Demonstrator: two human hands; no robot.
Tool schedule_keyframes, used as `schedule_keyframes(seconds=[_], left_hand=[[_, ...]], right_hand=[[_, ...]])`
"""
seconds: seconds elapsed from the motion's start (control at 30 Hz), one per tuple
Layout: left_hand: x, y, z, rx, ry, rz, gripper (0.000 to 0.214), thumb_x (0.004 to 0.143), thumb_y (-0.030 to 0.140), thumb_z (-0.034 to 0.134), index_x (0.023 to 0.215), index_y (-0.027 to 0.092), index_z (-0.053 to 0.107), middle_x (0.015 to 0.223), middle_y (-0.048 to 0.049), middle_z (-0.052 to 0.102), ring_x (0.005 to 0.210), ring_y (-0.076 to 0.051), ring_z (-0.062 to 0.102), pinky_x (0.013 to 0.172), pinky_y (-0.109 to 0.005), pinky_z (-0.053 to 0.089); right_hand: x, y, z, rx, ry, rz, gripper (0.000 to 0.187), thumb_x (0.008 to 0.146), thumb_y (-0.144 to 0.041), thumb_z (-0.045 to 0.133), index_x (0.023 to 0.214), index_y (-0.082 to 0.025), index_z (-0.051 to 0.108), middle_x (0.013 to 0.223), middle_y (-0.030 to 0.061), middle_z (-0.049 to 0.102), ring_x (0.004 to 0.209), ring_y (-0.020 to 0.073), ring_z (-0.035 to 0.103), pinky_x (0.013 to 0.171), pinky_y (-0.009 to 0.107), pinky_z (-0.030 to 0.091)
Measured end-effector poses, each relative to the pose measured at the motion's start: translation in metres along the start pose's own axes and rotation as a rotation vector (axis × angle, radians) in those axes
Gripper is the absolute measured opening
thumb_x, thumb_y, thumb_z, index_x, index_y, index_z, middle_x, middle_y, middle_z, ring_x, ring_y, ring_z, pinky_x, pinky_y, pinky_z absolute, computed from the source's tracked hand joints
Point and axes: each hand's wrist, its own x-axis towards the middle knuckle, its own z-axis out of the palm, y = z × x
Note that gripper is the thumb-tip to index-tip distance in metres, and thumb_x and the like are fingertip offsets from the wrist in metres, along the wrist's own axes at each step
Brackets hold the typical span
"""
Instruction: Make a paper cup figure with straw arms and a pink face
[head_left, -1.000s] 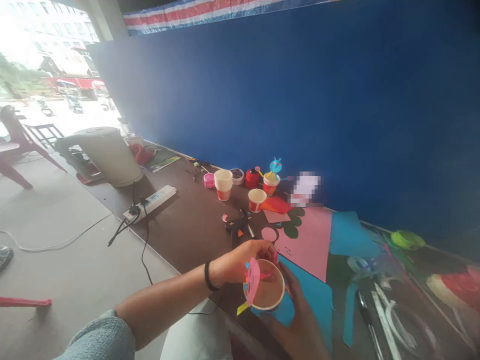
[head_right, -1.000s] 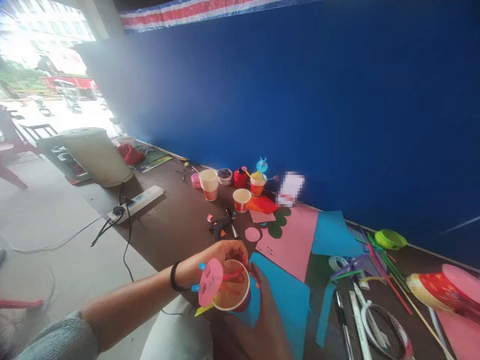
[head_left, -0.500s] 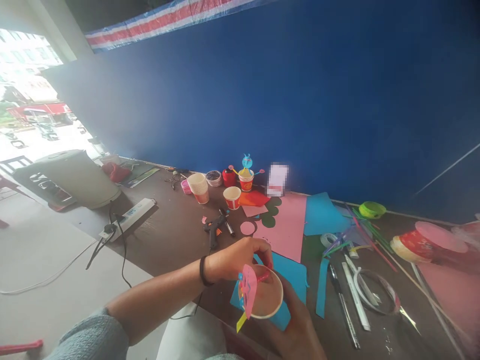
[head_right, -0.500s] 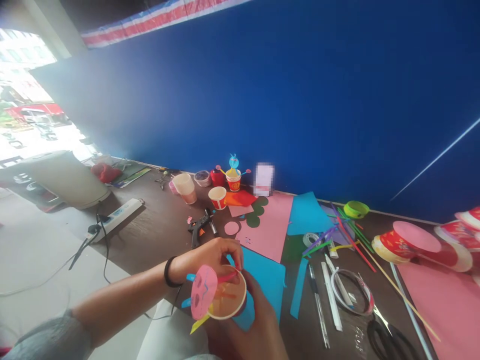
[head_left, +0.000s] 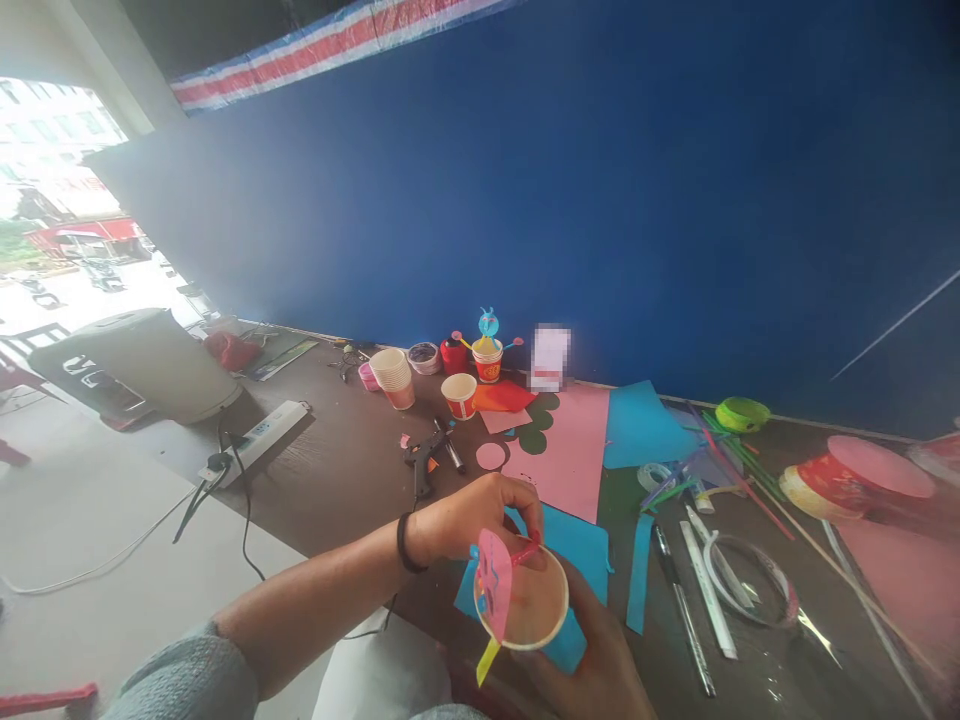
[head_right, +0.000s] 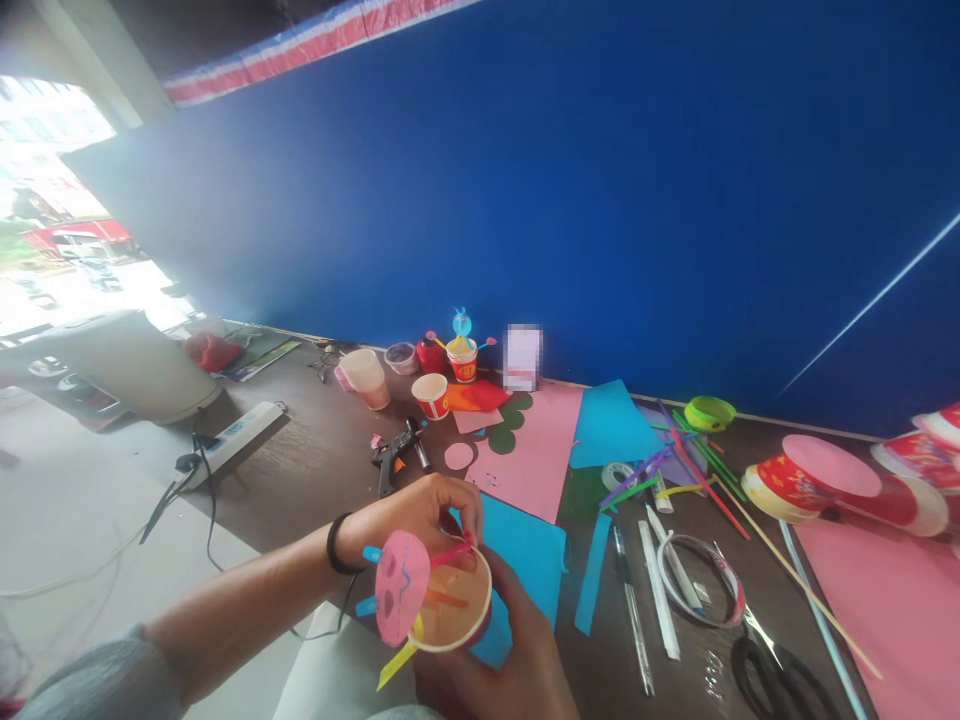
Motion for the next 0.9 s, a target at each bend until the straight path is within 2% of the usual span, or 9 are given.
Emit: schedule_keyframes(seconds=[0.23,0.4,0.53,0.6,0.67,0.77,0.8,0.83,0.9], left_hand=[[0.002,0.004,-0.001,-0.028,-0.034,-0.028,0.026,0.066,0.035,0.074,0.068,0.013,0.061,0.08,-0.0042,0.062,0.074,-0.014,0.059,0.067,-0.024,0.047],[0.003,0.012,-0.004,0.044,-0.086,-0.08,0.015,0.071,0.026,0.068,0.079,0.014,0.064,0.085,-0.004,0.064,0.074,-0.013,0.06,0.068,-0.024,0.048],[0.005,0.02,-0.01,0.087,-0.169,-0.048,0.015,0.074,0.018,0.06,0.088,0.016,0.065,0.088,-0.0033,0.065,0.075,-0.013,0.061,0.067,-0.022,0.048],[0.008,0.022,-0.015,0.068,-0.21,-0.016,0.022,0.075,0.023,0.06,0.096,0.017,0.065,0.092,-0.0047,0.065,0.08,-0.015,0.06,0.069,-0.025,0.048],[0.012,0.02,-0.02,-0.048,-0.266,0.003,0.039,0.071,0.031,0.066,0.107,0.017,0.062,0.098,-0.0072,0.064,0.087,-0.019,0.06,0.075,-0.029,0.047],[0.02,0.004,-0.022,-0.443,-0.332,0.035,0.075,0.058,0.041,0.078,0.124,0.017,0.052,0.11,-0.0122,0.062,0.102,-0.027,0.057,0.084,-0.036,0.045],[0.021,-0.004,-0.02,-0.592,-0.297,0.048,0.079,0.056,0.042,0.079,0.126,0.017,0.05,0.113,-0.0139,0.06,0.106,-0.029,0.056,0.086,-0.037,0.044],[0.022,-0.013,-0.015,-0.716,-0.21,0.067,0.076,0.06,0.042,0.077,0.126,0.016,0.05,0.116,-0.0152,0.06,0.109,-0.029,0.055,0.088,-0.038,0.043],[0.021,-0.031,0.0,-0.862,0.056,0.077,0.051,0.076,0.037,0.066,0.121,0.018,0.054,0.12,-0.0142,0.058,0.112,-0.027,0.054,0.093,-0.038,0.04]], right_hand=[[0.0,0.0,0.0,0.023,0.016,-0.016,0.056,0.06,-0.035,0.073,0.114,-0.031,0.06,0.1,0.0022,0.07,0.089,0.027,0.067,0.073,0.035,0.056],[0.0,-0.004,-0.003,0.059,-0.029,0.003,0.052,0.061,-0.029,0.069,0.112,-0.026,0.061,0.103,0.0037,0.07,0.093,0.0233,0.066,0.075,0.028,0.054],[0.001,0.008,-0.006,-0.012,-0.019,-0.047,0.054,0.061,-0.023,0.069,0.114,-0.024,0.06,0.108,0.0047,0.068,0.101,0.0256,0.063,0.081,0.032,0.054],[0.003,0.017,-0.008,-0.064,-0.017,-0.074,0.059,0.061,-0.023,0.071,0.118,-0.024,0.058,0.111,0.0058,0.067,0.103,0.0274,0.062,0.083,0.037,0.053],[0.005,0.024,-0.009,-0.077,-0.032,-0.105,0.06,0.063,-0.026,0.072,0.121,-0.025,0.056,0.113,0.006,0.066,0.102,0.0281,0.062,0.084,0.04,0.053],[0.012,0.028,-0.009,-0.04,-0.015,-0.129,0.052,0.067,-0.032,0.071,0.117,-0.025,0.056,0.107,0.0055,0.067,0.099,0.0276,0.062,0.082,0.041,0.053],[0.015,0.029,-0.009,-0.01,0.009,-0.12,0.05,0.069,-0.034,0.07,0.116,-0.025,0.056,0.105,0.0056,0.068,0.097,0.027,0.063,0.081,0.04,0.053],[0.019,0.029,-0.009,0.025,0.045,-0.108,0.049,0.07,-0.036,0.069,0.115,-0.024,0.056,0.103,0.0058,0.068,0.094,0.0263,0.064,0.08,0.04,0.053],[0.028,0.03,-0.011,0.066,0.161,-0.098,0.053,0.071,-0.04,0.069,0.117,-0.023,0.052,0.1,0.0067,0.068,0.085,0.0247,0.065,0.073,0.038,0.054]])
